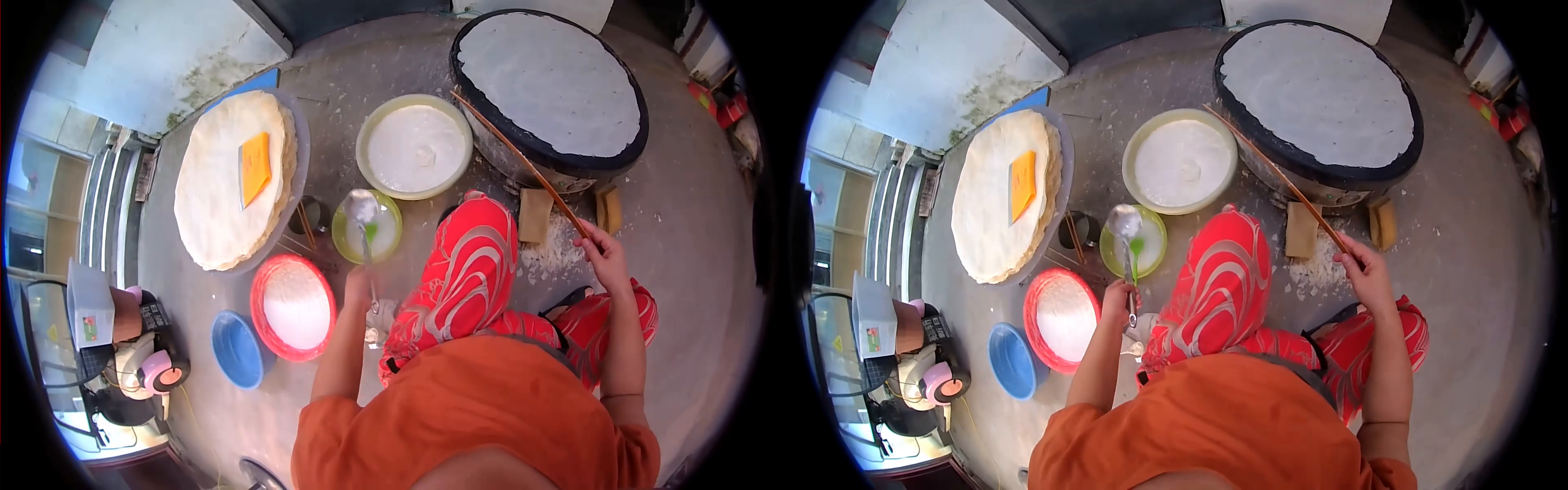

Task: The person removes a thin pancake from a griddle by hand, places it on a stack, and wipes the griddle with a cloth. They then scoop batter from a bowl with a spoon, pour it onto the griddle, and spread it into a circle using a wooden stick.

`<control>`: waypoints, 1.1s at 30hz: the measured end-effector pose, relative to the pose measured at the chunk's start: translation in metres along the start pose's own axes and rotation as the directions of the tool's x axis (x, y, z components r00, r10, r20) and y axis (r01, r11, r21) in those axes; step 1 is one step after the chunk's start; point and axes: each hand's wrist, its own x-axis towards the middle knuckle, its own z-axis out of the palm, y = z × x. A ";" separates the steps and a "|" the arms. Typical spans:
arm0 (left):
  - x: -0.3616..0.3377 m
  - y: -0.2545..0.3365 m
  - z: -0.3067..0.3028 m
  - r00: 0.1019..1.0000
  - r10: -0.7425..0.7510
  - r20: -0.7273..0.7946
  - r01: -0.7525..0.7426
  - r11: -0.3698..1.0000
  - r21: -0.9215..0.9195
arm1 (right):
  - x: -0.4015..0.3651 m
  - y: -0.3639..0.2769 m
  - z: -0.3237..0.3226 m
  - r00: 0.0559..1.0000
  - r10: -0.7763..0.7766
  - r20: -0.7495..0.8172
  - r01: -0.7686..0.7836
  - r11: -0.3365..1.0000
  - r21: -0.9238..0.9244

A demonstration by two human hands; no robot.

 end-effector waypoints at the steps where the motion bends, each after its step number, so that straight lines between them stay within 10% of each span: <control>1: 0.022 -0.041 -0.022 0.983 0.147 0.110 -0.167 0.965 0.201 | 0.000 0.000 0.000 1.000 0.002 0.003 -0.002 1.000 -0.001; 4: 0.043 -0.068 -0.023 0.962 0.207 0.176 -0.259 0.899 0.354 | 0.001 0.002 0.000 1.000 0.017 0.005 -0.017 1.000 -0.008; 6: 0.026 -0.026 0.009 0.945 -0.297 -0.139 0.319 0.930 0.181 | 0.001 0.003 0.002 0.999 -0.032 -0.005 0.032 0.997 -0.069; 10: 0.091 -0.105 -0.036 0.989 -0.116 0.095 0.046 0.837 0.546 | 0.002 0.003 0.002 1.000 -0.021 -0.014 0.020 0.995 -0.093; 13: 0.103 -0.096 -0.030 0.979 -0.199 0.042 0.166 0.902 0.399 | 0.003 0.003 0.002 1.000 -0.009 -0.001 0.009 0.995 -0.097; 15: 0.065 -0.025 0.012 0.914 -0.399 -0.077 0.393 0.916 -0.077 | 0.003 0.003 0.002 1.000 0.021 0.002 -0.021 0.995 -0.097; 19: 0.071 -0.013 0.012 0.884 -0.463 -0.062 0.455 0.883 -0.118 | 0.005 0.004 0.002 1.000 -0.005 0.001 0.005 0.991 -0.137; 24: 0.053 0.014 0.006 0.822 -0.528 0.214 0.550 0.637 -0.540 | 0.006 -0.004 0.006 0.999 0.037 0.014 -0.035 0.991 -0.131; 33: -0.013 0.079 0.020 0.873 -0.484 0.063 0.443 0.730 -0.520 | 0.005 -0.001 0.009 1.000 0.008 0.011 -0.007 0.992 -0.128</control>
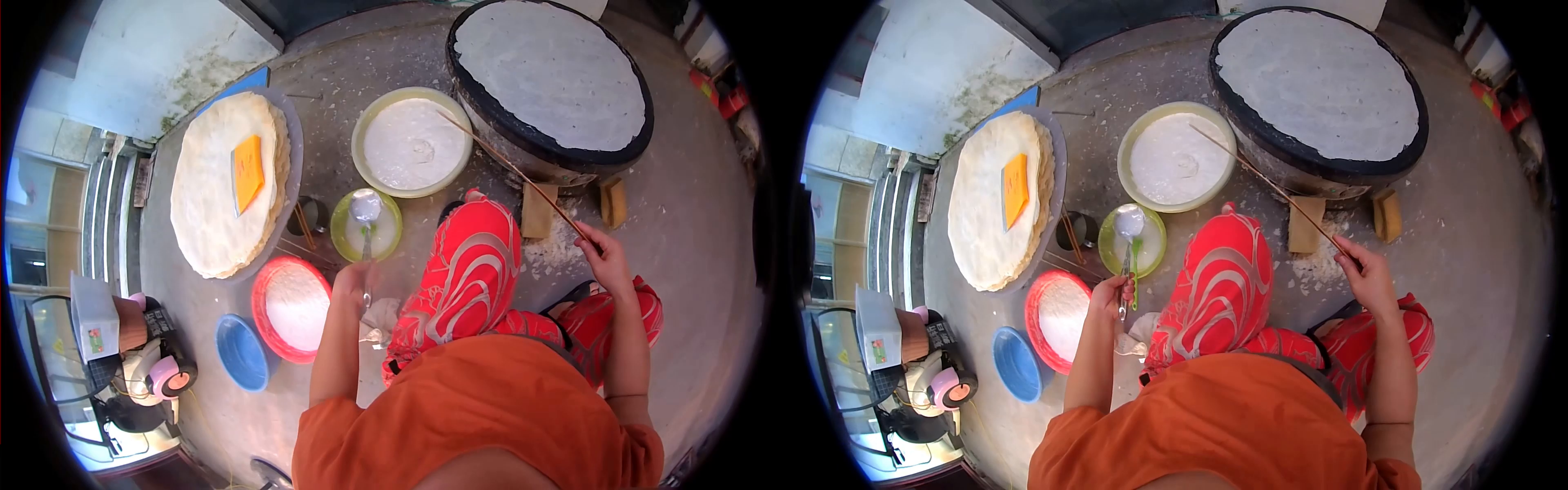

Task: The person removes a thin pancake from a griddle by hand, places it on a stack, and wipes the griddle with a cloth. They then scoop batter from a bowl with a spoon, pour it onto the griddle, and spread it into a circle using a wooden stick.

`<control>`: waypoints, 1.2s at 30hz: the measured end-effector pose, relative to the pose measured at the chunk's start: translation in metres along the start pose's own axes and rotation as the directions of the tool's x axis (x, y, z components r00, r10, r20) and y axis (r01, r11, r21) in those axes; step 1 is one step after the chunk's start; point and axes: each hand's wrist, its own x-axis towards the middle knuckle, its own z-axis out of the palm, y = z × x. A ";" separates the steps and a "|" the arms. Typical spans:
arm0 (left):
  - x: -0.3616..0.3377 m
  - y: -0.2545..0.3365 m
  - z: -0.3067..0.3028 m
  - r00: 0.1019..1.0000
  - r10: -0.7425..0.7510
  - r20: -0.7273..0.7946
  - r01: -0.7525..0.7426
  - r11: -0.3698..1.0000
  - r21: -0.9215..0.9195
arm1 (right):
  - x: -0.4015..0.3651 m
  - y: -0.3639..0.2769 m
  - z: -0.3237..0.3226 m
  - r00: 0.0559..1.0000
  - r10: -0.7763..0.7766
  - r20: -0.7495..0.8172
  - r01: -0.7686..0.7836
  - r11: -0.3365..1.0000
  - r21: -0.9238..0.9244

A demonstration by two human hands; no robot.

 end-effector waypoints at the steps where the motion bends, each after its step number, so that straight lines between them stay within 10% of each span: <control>1: -0.005 0.002 0.003 1.000 0.000 -0.001 0.000 1.000 0.006 | 0.000 0.000 0.001 1.000 0.003 -0.003 -0.003 1.000 0.005; 9: -0.018 0.011 0.046 0.901 0.407 0.150 -0.431 0.798 0.421 | 0.004 -0.008 0.000 0.994 -0.094 -0.048 0.089 0.991 -0.100; 19: -0.034 0.015 0.089 0.636 0.730 0.250 -0.733 0.471 0.491 | 0.004 -0.005 -0.002 0.997 -0.078 -0.025 0.075 0.993 -0.090; 25: -0.024 0.014 0.068 0.934 0.313 0.170 -0.331 0.939 0.091 | 0.003 -0.002 -0.002 0.998 -0.053 -0.023 0.051 0.995 -0.083; 36: 0.055 -0.043 -0.013 0.929 0.346 -0.134 -0.264 0.870 0.416 | 0.003 0.001 0.000 0.998 -0.059 -0.006 0.059 0.997 -0.040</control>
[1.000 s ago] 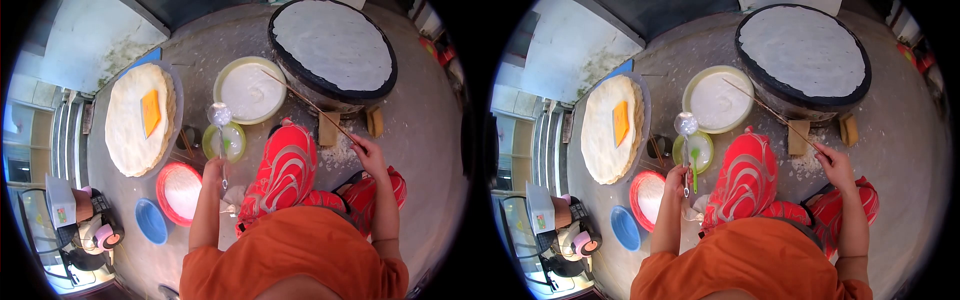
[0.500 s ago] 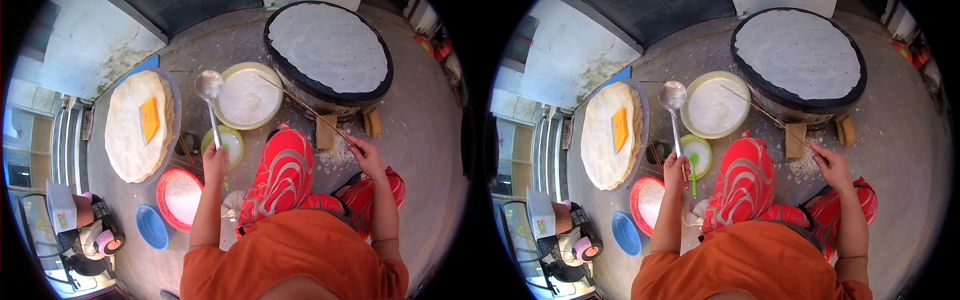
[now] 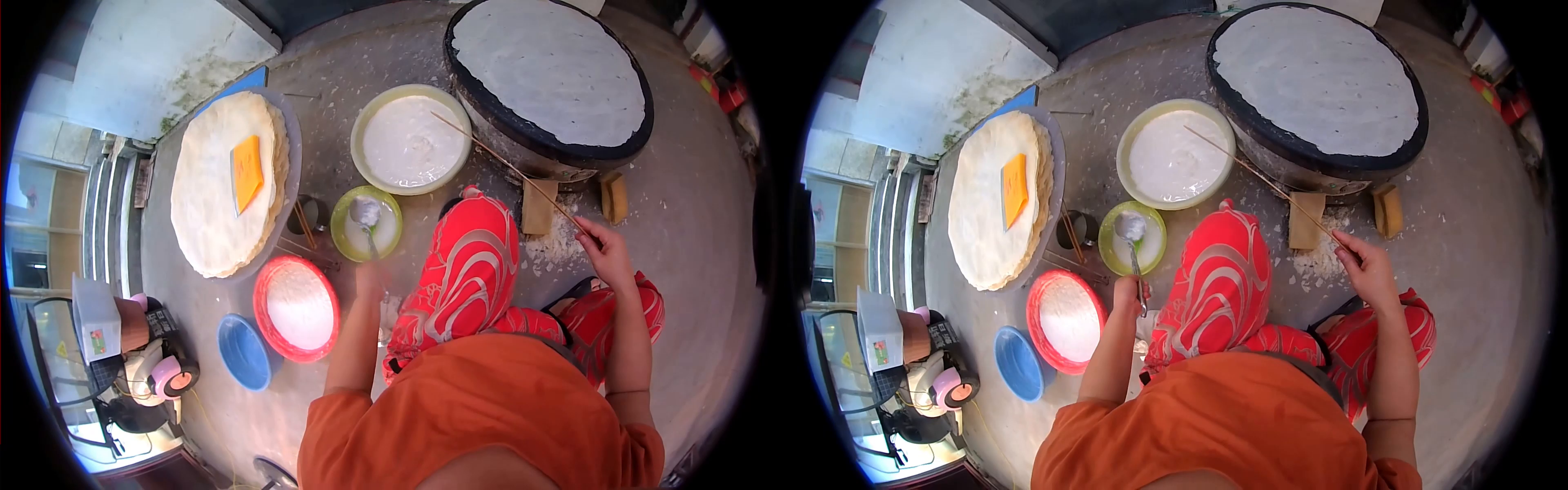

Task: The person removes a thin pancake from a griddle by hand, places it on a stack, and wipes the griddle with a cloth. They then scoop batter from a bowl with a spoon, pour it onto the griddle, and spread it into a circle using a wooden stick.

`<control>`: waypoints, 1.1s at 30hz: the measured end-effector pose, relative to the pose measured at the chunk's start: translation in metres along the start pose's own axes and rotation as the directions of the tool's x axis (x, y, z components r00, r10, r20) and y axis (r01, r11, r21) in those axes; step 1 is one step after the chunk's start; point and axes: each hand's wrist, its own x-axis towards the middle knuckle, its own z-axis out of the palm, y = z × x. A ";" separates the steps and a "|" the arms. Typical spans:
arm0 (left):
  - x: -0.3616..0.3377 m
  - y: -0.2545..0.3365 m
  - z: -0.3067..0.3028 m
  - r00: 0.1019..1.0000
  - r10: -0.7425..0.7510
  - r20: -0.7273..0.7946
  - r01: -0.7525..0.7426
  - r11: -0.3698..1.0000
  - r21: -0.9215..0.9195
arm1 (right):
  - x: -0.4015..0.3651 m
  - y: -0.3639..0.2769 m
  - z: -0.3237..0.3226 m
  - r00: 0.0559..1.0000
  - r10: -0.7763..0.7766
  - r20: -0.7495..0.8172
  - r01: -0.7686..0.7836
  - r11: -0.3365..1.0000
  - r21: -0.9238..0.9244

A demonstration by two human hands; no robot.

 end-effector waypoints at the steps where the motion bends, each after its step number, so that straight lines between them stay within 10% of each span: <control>1: 0.005 -0.005 0.000 0.999 -0.019 0.030 0.017 0.998 0.065 | 0.000 -0.001 0.000 1.000 -0.001 0.003 0.001 1.000 -0.003; 9: 0.103 -0.079 -0.025 0.993 0.056 0.101 -0.096 0.882 0.461 | 0.002 -0.002 0.000 0.999 0.032 -0.002 -0.032 0.998 -0.053; 12: 0.106 -0.080 -0.026 0.981 0.120 0.155 -0.174 0.894 0.412 | 0.002 0.001 0.001 1.000 0.022 -0.001 -0.022 0.999 -0.037; 17: 0.060 -0.030 -0.030 0.889 -0.138 0.436 0.193 0.978 -0.084 | 0.002 0.000 0.001 1.000 0.014 -0.003 -0.015 0.997 -0.080; 21: -0.013 0.023 -0.007 0.946 -0.271 0.178 0.310 0.916 -0.253 | 0.002 0.005 0.002 1.000 0.020 0.003 -0.019 0.997 -0.075; 27: -0.053 0.058 0.006 0.967 -0.149 0.206 0.210 0.925 -0.318 | 0.001 -0.005 0.002 0.999 -0.047 -0.003 0.046 0.993 -0.110; 33: -0.035 0.061 0.036 0.967 0.204 0.151 -0.206 0.979 -0.003 | 0.000 -0.006 0.003 1.000 0.024 0.007 -0.023 0.984 -0.177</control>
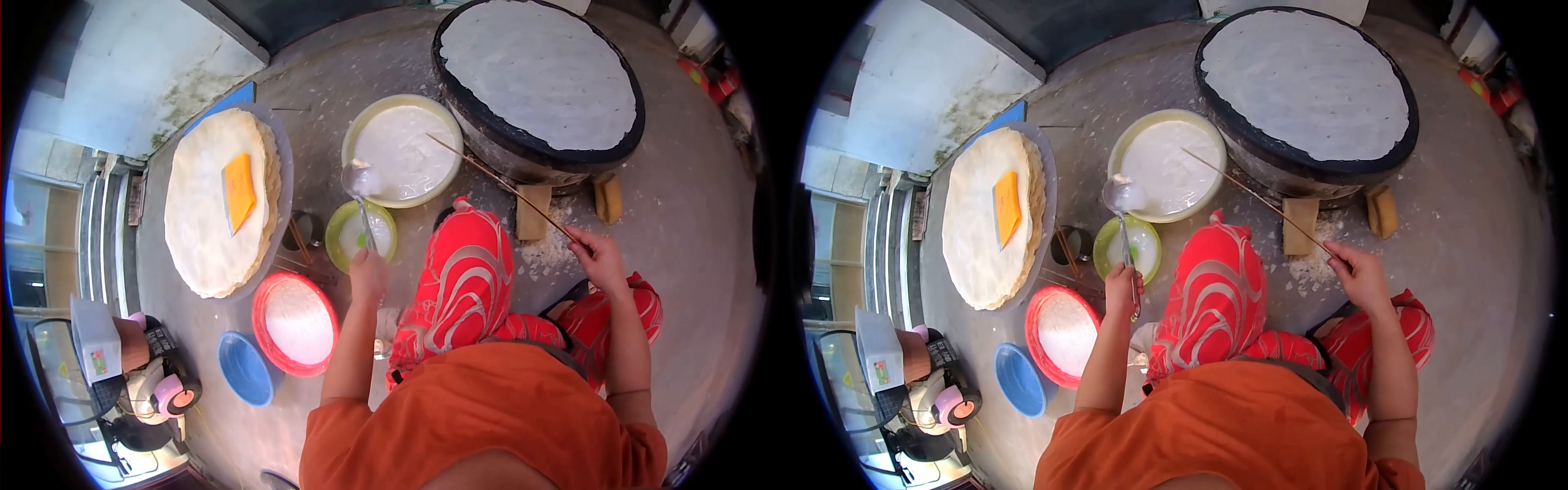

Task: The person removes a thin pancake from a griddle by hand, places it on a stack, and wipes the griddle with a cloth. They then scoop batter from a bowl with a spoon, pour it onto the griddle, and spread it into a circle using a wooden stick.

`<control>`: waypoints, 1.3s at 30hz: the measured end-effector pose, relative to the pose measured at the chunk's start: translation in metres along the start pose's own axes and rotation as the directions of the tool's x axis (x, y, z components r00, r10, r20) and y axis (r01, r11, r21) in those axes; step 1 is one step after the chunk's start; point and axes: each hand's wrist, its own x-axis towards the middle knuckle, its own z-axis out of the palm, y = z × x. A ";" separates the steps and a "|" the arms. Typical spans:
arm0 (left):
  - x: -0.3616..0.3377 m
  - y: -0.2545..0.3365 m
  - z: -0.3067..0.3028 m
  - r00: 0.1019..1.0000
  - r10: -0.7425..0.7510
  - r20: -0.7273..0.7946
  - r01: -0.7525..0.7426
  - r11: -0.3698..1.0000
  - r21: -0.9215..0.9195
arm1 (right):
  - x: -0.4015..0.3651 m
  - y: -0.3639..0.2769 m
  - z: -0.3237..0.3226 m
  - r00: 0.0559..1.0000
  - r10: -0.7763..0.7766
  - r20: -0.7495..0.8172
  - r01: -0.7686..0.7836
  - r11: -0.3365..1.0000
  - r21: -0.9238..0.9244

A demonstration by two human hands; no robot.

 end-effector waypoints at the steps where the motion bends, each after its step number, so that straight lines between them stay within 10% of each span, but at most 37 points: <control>1: 0.008 -0.001 0.006 0.998 0.050 -0.031 -0.046 0.993 0.112 | 0.000 0.003 0.001 1.000 0.001 -0.004 -0.001 1.000 -0.006; 14: 0.092 -0.024 0.038 0.951 -0.182 0.250 0.235 0.951 -0.201 | 0.061 0.008 0.072 0.934 0.291 0.210 -0.348 0.874 0.338; 18: 0.098 -0.044 0.016 0.970 -0.130 0.205 0.093 0.979 0.182 | 0.123 0.014 0.128 0.941 0.266 0.209 -0.328 0.870 0.368; 20: 0.119 -0.081 -0.011 0.917 0.393 0.073 -0.325 0.628 0.707 | 0.158 0.040 0.171 0.991 0.091 0.103 -0.131 0.849 0.513; 22: 0.064 -0.008 -0.012 0.789 0.611 0.072 -0.504 0.574 0.646 | 0.180 0.037 0.187 0.985 0.085 0.152 -0.148 0.870 0.470; 24: 0.028 0.052 -0.022 0.539 0.825 0.167 -0.578 0.219 0.786 | 0.191 0.033 0.204 0.974 0.075 0.212 -0.162 0.888 0.429; 28: 0.004 0.131 -0.037 0.334 0.936 0.108 -0.158 -0.057 0.986 | 0.197 0.053 0.223 0.938 -0.065 0.339 -0.130 0.844 0.521; 33: 0.068 0.152 -0.107 0.293 0.954 -0.069 0.134 0.031 0.990 | 0.170 0.086 0.207 0.942 -0.009 0.336 0.059 0.988 -0.141; 36: 0.105 0.168 -0.136 0.616 0.658 -0.433 0.428 0.181 0.885 | 0.143 0.100 0.194 0.877 0.227 0.424 -0.216 0.974 -0.075; 39: 0.102 0.183 -0.140 0.630 0.662 -0.407 0.465 0.098 0.880 | 0.116 0.103 0.173 0.859 0.247 0.449 -0.264 0.964 -0.026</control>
